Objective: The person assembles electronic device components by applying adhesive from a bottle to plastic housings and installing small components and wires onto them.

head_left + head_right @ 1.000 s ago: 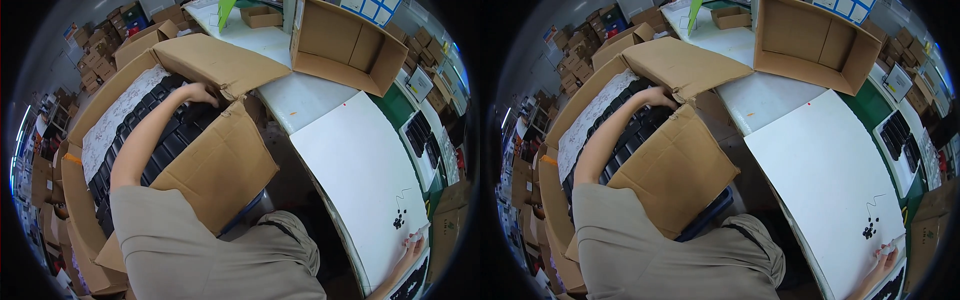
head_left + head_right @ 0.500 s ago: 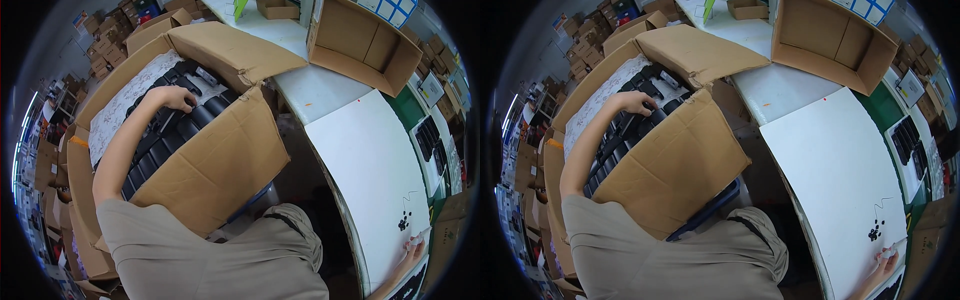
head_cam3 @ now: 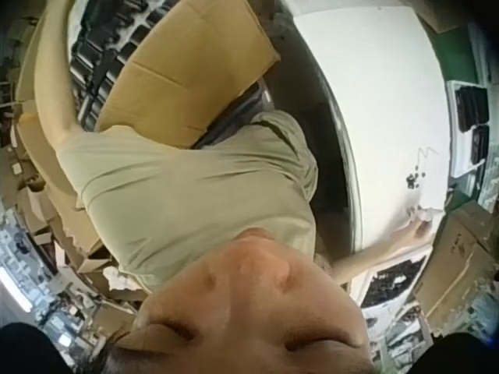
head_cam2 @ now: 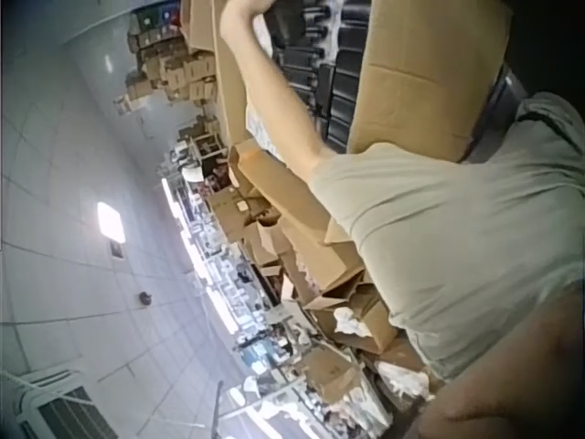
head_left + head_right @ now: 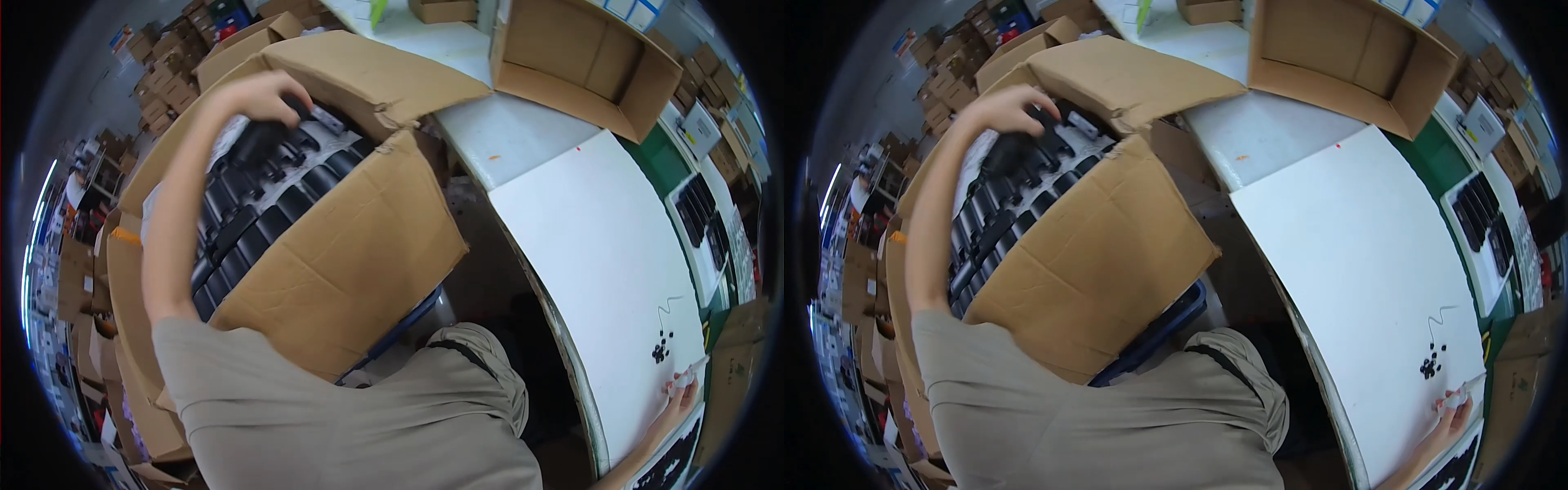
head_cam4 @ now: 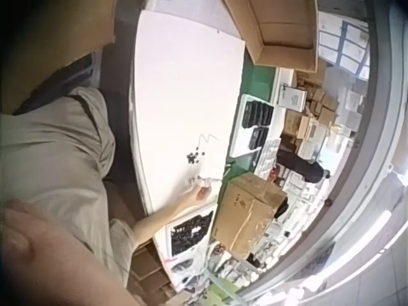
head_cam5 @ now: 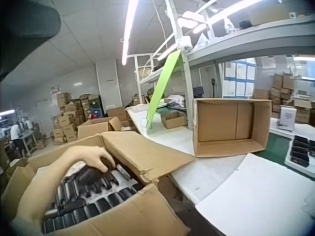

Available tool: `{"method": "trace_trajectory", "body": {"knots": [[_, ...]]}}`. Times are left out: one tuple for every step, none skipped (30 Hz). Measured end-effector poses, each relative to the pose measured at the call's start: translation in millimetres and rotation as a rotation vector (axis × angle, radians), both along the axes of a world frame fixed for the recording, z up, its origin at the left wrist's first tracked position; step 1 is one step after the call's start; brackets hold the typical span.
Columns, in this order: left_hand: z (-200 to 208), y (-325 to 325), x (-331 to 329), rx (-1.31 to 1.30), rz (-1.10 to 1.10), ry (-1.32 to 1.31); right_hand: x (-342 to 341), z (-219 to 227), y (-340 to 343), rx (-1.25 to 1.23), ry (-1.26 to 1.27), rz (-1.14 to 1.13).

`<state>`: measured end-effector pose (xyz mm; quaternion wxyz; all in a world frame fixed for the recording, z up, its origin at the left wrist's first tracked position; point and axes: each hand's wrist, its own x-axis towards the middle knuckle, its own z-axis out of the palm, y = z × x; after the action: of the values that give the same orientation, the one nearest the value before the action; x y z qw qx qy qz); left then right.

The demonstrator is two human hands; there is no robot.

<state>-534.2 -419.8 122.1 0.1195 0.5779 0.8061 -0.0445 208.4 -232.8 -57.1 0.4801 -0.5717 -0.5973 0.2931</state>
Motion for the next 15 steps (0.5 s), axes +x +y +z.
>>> {"method": "trace_trajectory", "body": {"knots": [[26,10,18,0.107,0.005,-0.057,4,-1,0,0.014,0.02,-0.025],[43,19,28,0.198,-0.025,-0.158,10,1,-1,0.025,-0.019,-0.005],[58,29,44,0.344,-0.21,-0.036,6,2,-4,0.059,0.007,-0.038],[75,44,64,0.317,-0.233,-0.136,2,1,-4,0.097,0.03,-0.078],[92,50,97,0.313,-0.231,-0.299,6,-1,3,0.099,0.042,-0.072],[100,60,127,0.246,-0.252,-0.321,7,-5,10,0.103,0.05,-0.065],[93,79,144,0.335,-0.49,-0.266,3,-5,12,0.129,0.1,-0.01],[92,101,179,0.129,-0.509,-0.316,-12,-4,15,0.132,0.138,-0.024],[82,133,216,0.046,-0.638,-0.366,-4,-1,11,0.115,0.156,-0.051],[47,181,234,0.073,-0.808,-0.273,-2,3,2,0.108,0.173,-0.102],[31,215,273,-0.021,-0.855,-0.241,-2,8,-5,0.117,0.166,-0.16],[13,238,302,-0.012,-0.954,-0.226,-9,11,-6,0.098,0.175,-0.154],[-2,253,331,-0.055,-0.895,-0.149,-10,12,-6,0.102,0.165,-0.125],[-17,270,352,-0.123,-0.847,-0.187,-16,15,-7,0.091,0.168,-0.115],[-23,280,368,-0.183,-0.776,-0.169,-24,18,-6,0.076,0.171,-0.099]]}}
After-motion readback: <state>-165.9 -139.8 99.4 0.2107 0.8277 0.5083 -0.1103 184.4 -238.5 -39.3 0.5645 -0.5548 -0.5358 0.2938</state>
